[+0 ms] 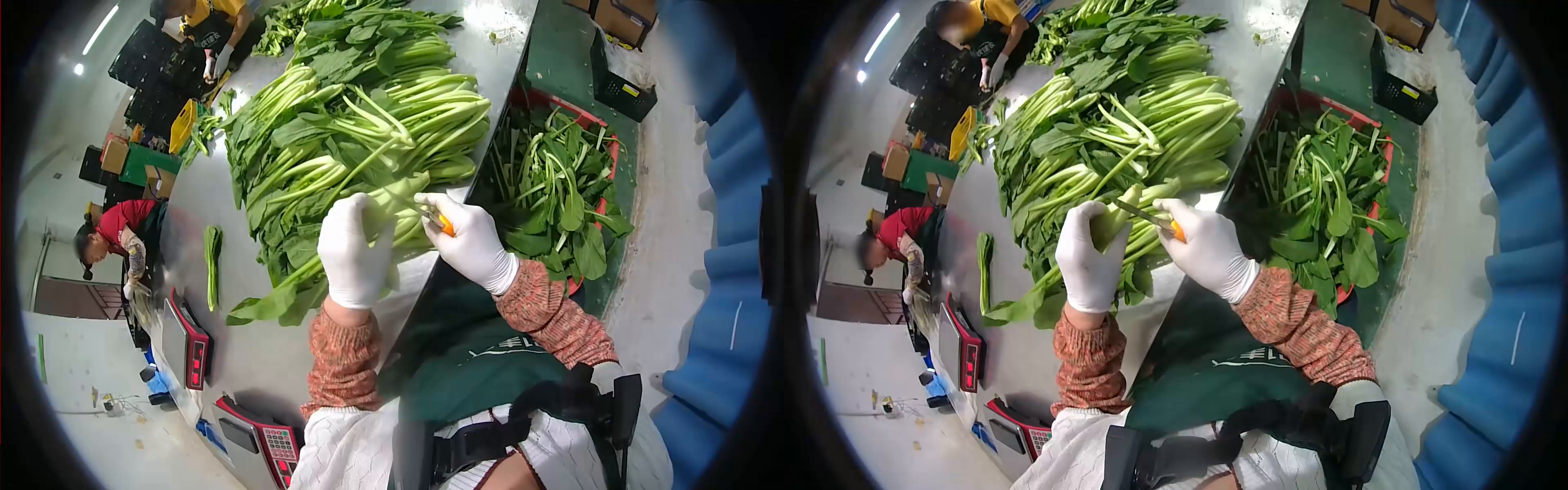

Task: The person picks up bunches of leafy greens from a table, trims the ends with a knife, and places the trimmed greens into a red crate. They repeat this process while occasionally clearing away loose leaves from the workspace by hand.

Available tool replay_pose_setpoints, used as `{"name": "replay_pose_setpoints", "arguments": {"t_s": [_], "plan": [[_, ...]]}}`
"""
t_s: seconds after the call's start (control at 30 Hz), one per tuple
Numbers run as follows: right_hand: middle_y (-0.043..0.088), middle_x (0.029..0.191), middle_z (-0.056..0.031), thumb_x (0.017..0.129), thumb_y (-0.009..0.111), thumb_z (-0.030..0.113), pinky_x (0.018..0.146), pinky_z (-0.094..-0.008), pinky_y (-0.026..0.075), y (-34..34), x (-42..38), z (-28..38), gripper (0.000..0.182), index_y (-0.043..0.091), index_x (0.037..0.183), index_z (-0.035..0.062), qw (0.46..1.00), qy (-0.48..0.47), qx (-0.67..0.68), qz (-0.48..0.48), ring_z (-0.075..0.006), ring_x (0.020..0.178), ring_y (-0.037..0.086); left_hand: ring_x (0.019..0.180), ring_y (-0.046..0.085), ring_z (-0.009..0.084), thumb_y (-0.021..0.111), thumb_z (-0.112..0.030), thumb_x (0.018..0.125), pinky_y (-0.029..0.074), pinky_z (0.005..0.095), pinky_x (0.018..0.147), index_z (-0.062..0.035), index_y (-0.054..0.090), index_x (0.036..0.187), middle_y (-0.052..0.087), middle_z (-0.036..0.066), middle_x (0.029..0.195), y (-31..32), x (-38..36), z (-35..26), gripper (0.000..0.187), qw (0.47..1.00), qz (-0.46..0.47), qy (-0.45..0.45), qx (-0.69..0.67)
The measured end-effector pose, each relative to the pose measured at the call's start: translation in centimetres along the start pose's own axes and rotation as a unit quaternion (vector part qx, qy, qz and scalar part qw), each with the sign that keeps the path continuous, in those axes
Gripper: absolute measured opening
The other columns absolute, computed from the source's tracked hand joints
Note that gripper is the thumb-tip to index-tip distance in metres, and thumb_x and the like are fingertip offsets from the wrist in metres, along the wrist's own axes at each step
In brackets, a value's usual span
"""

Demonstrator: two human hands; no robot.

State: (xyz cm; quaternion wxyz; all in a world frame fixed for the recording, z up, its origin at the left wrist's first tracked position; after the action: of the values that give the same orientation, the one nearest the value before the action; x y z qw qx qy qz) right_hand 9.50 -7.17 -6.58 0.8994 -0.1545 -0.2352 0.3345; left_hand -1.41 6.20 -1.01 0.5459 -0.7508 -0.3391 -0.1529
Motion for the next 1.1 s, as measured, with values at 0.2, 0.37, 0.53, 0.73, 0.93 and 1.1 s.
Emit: {"name": "replay_pose_setpoints", "arguments": {"t_s": [0.2,0.37,0.53,0.73,0.93,1.1], "plan": [[0.068,0.084,-0.0189,0.086,0.064,0.008,0.063,-0.0407,0.054,-2.0,0.4,-0.7,0.040,0.058,0.126,0.0088,0.993,-0.030,0.002,-0.112,-0.0353,0.074,0.068,0.079,0.065,0.0220,0.079,-0.001,0.073,0.053,0.0308,0.075,-0.0007,0.058,0.105,0.063,0.012,0.092,0.9,1.3,-4.1,0.039,0.993,0.002,-0.016,-0.116],[0.064,0.122,-0.0087,0.103,0.048,0.008,0.088,-0.0250,0.049,-5.9,-0.3,-1.6,0.035,0.050,0.136,-0.0023,0.970,0.078,0.220,-0.069,-0.0124,0.101,0.061,0.079,0.068,0.0284,0.077,-0.004,0.074,0.054,0.0331,0.071,-0.0016,0.058,0.106,0.065,0.016,0.092,4.1,3.5,-7.6,0.038,0.983,0.002,0.016,-0.185],[0.062,0.071,-0.0019,0.100,0.054,0.012,0.061,-0.0238,0.047,-9.8,-1.1,-4.9,0.035,0.056,0.134,0.0037,0.978,0.088,0.134,-0.131,-0.0071,0.061,0.056,0.078,0.067,0.0286,0.077,-0.004,0.074,0.054,0.0333,0.074,-0.0004,0.056,0.108,0.065,0.015,0.090,7.0,4.9,-10.4,0.039,0.962,0.012,0.034,-0.271],[0.062,0.065,0.0011,0.100,0.054,0.022,0.054,-0.0237,0.041,-13.5,-3.1,-14.0,0.029,0.065,0.117,0.0016,0.948,0.255,0.139,-0.131,-0.0070,0.056,0.056,0.079,0.063,0.0116,0.078,-0.004,0.079,0.052,0.0260,0.075,0.0005,0.058,0.106,0.065,0.007,0.093,7.1,6.1,-10.7,0.034,0.941,0.033,0.005,-0.336],[0.059,0.067,0.0038,0.101,0.053,0.020,0.046,-0.0183,0.026,-13.9,-1.5,-10.1,0.026,0.066,0.120,0.0067,0.933,0.233,0.225,-0.159,-0.0003,0.049,0.035,0.091,0.059,0.0145,0.063,-0.002,0.089,0.049,0.0290,0.083,0.0000,0.047,0.122,0.059,0.007,0.104,5.8,5.5,-9.8,0.037,0.826,0.064,-0.100,-0.551],[0.059,0.066,0.0027,0.103,0.050,0.019,0.042,-0.0186,0.023,-10.9,-2.1,-10.9,0.029,0.063,0.122,0.0015,0.954,0.212,0.184,-0.108,-0.0002,0.043,0.032,0.078,0.055,0.0121,0.060,-0.010,0.090,0.047,0.0263,0.071,-0.0006,0.048,0.123,0.056,0.006,0.093,-0.7,6.0,-8.3,0.036,0.780,-0.005,-0.147,-0.608]]}}
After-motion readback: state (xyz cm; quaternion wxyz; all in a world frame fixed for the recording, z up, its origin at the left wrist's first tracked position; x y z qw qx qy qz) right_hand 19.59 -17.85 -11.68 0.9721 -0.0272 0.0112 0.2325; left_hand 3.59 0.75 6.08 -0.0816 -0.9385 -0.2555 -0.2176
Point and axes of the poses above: each hand's wrist, its own x-axis towards the middle knuckle, its own y-axis out of the palm, z = x × y, the point moved 1 cm from there along x, towards the middle knuckle
